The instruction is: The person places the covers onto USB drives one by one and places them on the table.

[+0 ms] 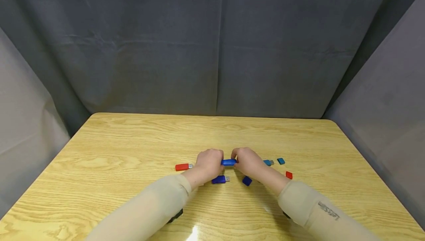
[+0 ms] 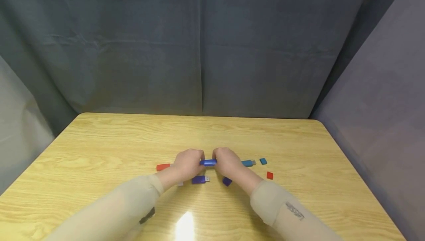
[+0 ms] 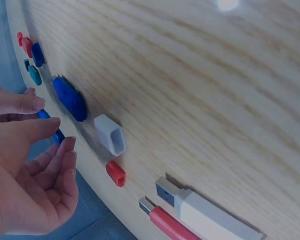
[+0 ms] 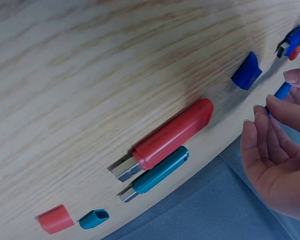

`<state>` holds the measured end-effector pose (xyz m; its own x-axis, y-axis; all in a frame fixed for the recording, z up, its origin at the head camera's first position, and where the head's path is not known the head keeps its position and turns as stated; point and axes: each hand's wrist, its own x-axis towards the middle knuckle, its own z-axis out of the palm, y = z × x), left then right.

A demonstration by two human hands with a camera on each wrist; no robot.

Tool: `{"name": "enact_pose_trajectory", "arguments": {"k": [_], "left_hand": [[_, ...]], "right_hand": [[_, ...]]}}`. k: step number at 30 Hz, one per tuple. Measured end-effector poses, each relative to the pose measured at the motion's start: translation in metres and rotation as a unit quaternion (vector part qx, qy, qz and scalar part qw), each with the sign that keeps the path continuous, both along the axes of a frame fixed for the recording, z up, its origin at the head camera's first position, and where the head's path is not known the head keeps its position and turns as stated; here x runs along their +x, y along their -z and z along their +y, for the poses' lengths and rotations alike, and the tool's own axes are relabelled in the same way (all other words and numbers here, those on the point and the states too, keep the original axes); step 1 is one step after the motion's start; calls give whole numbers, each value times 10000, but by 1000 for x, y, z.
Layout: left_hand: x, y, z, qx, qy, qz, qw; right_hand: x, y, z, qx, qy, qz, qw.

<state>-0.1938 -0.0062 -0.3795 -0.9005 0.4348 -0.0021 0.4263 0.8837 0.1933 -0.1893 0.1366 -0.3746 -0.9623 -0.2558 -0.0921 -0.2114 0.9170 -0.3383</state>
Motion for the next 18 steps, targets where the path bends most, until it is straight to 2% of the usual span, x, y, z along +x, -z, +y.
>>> {"name": "enact_pose_trajectory", "arguments": {"k": [5,10,18], "left_hand": [[-3,2,2,-144,13,35,9999],[-4,3,3,-172,-45,-69,9998],[-7,8,7,-546,-29,105,9984]], "right_hand": [[-2,3,0,106,-43,117,9999],[-5,6,-2,109,-71,163,9998],[-10,8,0,74,-116,30,9999]]}}
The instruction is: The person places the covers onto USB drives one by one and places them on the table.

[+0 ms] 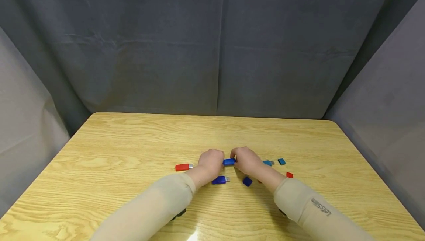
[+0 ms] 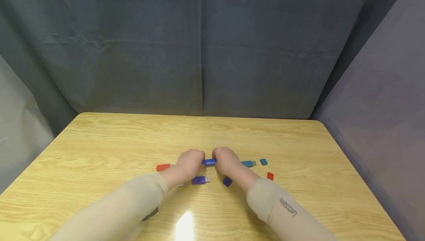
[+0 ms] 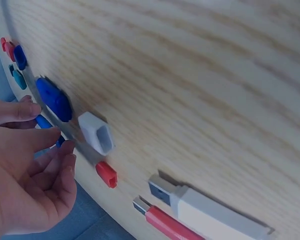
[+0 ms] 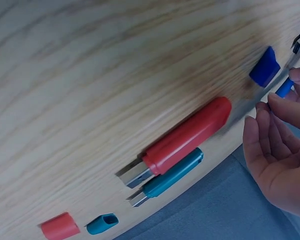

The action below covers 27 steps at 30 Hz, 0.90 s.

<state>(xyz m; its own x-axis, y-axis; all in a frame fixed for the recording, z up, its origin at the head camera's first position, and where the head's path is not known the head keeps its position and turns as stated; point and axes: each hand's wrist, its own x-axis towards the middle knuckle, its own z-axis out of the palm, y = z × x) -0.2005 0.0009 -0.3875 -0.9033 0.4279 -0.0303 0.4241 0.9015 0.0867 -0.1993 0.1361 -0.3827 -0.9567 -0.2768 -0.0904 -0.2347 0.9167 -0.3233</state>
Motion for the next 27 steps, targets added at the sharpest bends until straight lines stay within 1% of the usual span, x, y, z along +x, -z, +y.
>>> {"name": "enact_pose_trajectory", "arguments": {"k": [5,13,18,22,27], "left_hand": [[-2,3,3,-144,-9,7,9999],[-3,4,3,-130,33,-29,9999],[-3,5,4,-160,25,-69,9998],[-2,5,5,-215,3,-45,9998],[-2,5,2,-53,8,-127,9999]], "right_hand": [[-3,1,2,-58,-31,-44,10000],[-5,3,3,-75,-72,-94,9999],[-9,5,7,-305,-54,-155,9994],[-12,6,8,-332,-43,-207,9992],[-13,7,8,-309,-19,-245,9992]]}}
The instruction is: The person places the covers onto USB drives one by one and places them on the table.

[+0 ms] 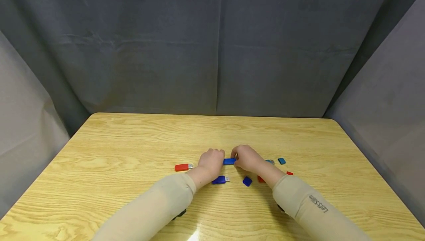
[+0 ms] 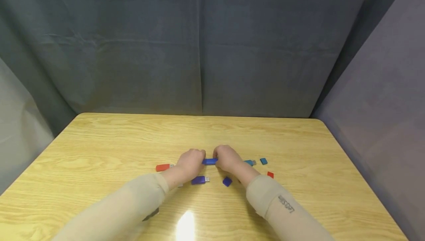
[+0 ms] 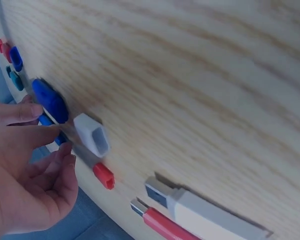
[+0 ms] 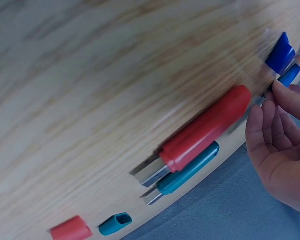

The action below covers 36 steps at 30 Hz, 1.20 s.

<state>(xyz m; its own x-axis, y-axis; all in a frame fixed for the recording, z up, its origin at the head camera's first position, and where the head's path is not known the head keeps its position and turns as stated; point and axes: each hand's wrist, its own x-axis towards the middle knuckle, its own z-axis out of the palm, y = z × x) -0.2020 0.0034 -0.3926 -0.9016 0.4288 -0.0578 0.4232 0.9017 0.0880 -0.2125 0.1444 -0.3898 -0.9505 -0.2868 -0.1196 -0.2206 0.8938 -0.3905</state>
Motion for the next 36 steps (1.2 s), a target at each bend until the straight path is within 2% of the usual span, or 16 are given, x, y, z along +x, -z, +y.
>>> {"name": "enact_pose_trajectory", "arguments": {"k": [3,7,10,14,19,22,27,36], "left_hand": [[1,-3,-4,287,-58,-194,9994],[4,-11,-11,597,-110,-660,9960],[9,-19,-15,627,-46,-1051,9925],[17,-25,-18,492,172,-1382,9890],[23,-24,-20,379,387,-1326,9897],[24,-21,-20,331,391,-1227,9911],[23,-18,-19,205,380,-1297,9906],[26,-14,-18,137,367,-1205,9919]], "right_hand": [[1,0,0,5,7,-7,10000],[2,-1,0,-2,5,-38,10000],[2,-1,2,19,23,-83,10000],[2,-1,3,43,68,-137,9999],[4,-2,2,-15,118,-237,9996],[5,-3,2,-59,139,-247,9996],[9,-7,5,-104,297,-288,9991],[22,-20,15,233,330,-314,9987]]}}
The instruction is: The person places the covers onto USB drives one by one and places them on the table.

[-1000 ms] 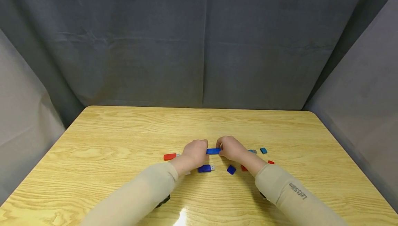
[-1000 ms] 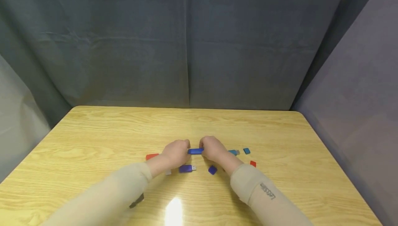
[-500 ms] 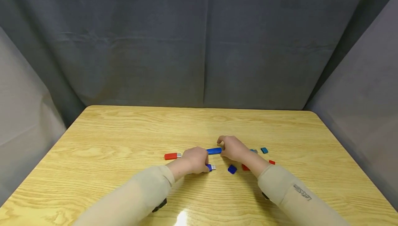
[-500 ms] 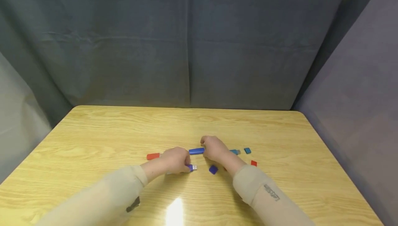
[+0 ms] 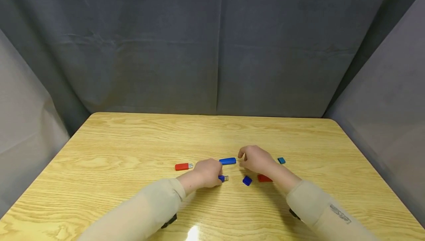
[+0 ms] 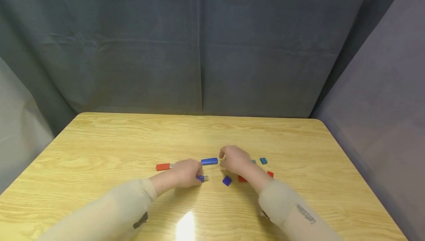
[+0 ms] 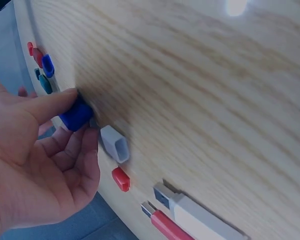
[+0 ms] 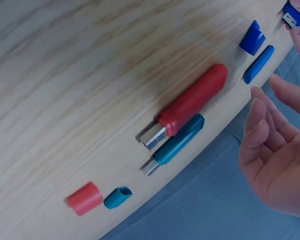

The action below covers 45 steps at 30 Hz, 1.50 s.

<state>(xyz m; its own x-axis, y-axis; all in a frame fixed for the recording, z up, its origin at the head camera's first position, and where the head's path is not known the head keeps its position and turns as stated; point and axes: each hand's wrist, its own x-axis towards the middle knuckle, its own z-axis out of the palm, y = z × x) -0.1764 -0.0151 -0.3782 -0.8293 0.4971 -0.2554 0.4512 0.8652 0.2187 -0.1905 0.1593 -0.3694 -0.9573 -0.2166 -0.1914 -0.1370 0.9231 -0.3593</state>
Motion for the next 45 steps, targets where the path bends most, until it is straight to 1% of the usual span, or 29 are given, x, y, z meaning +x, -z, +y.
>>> {"name": "enact_pose_trajectory", "arguments": {"k": [5,7,10,13,18,20,23,27,33,39,42,45], "left_hand": [[2,0,-2,64,40,36,10000],[3,0,-2,86,53,58,9999],[4,-1,-2,92,72,106,9999],[5,-1,-2,64,106,166,9998],[5,-1,-1,-5,128,254,9996],[6,-1,-1,-26,129,268,9996],[6,-1,0,-36,129,285,9995],[7,-2,0,-49,120,226,9997],[7,-2,1,-88,125,214,9997],[5,-4,-1,33,40,106,9999],[5,-6,-3,111,16,37,9999],[5,-10,-5,248,-38,-1,9997]], "right_hand": [[11,-6,3,193,-132,-266,9994],[16,-6,3,324,-298,-380,9983],[21,-5,5,382,-546,-481,9966],[25,-3,6,313,-721,-504,9956],[26,-2,9,8,-795,-665,9946],[27,0,8,-13,-786,-702,9944],[29,1,6,92,-760,-617,9951],[32,2,2,205,-631,-480,9966],[33,1,-1,168,-520,-358,9979],[31,0,-1,38,-480,-329,9983],[31,1,1,-168,-490,-358,9980],[32,1,3,-434,-619,-330,9966]]}}
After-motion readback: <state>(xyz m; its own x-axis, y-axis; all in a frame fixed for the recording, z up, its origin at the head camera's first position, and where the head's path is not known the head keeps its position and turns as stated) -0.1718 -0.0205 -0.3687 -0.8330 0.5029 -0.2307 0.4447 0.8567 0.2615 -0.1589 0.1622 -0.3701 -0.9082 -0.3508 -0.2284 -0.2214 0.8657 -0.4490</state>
